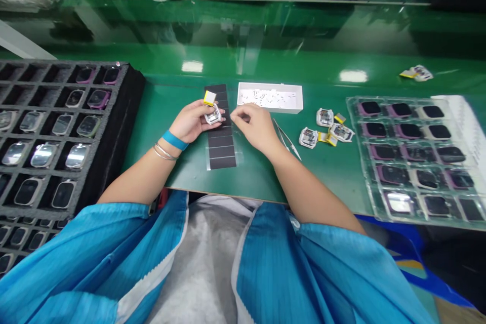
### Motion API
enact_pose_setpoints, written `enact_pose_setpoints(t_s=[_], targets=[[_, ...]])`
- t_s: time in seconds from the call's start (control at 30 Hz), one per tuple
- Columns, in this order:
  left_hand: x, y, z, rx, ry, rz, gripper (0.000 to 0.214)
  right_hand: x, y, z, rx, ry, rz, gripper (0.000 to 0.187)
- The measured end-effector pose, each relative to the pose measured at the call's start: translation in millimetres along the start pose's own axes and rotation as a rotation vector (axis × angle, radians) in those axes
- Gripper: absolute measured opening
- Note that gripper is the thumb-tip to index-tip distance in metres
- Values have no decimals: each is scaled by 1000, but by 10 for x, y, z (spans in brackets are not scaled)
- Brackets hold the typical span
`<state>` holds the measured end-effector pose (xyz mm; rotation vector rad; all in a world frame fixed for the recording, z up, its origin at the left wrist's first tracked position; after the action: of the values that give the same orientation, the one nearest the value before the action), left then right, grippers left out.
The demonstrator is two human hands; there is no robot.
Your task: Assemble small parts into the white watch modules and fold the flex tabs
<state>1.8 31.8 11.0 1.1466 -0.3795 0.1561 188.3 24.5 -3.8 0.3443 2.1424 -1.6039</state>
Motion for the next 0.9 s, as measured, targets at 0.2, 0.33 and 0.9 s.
enact_pose_setpoints(t_s=[0.2, 0.33, 0.9], targets=[[-18, 5, 6, -82, -33, 30, 20, 38, 95, 41, -62, -94, 275, 9], [33, -12, 33, -72, -4, 2, 19, 70, 82, 60, -81, -87, 292, 8], [162, -74, 130, 4, 171, 43, 9, 88, -192, -4, 65, -190, 412, 10]])
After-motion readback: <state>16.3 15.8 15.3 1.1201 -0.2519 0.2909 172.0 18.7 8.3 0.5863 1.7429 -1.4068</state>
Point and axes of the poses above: each hand's wrist, its own z-axis away from the middle knuckle, its own x-axis out of the palm, y = z × x, the point moved 1 cm from there along -z, towards the middle knuckle, and after that the axes turned 1 degree about x, right-handed, at the moved point
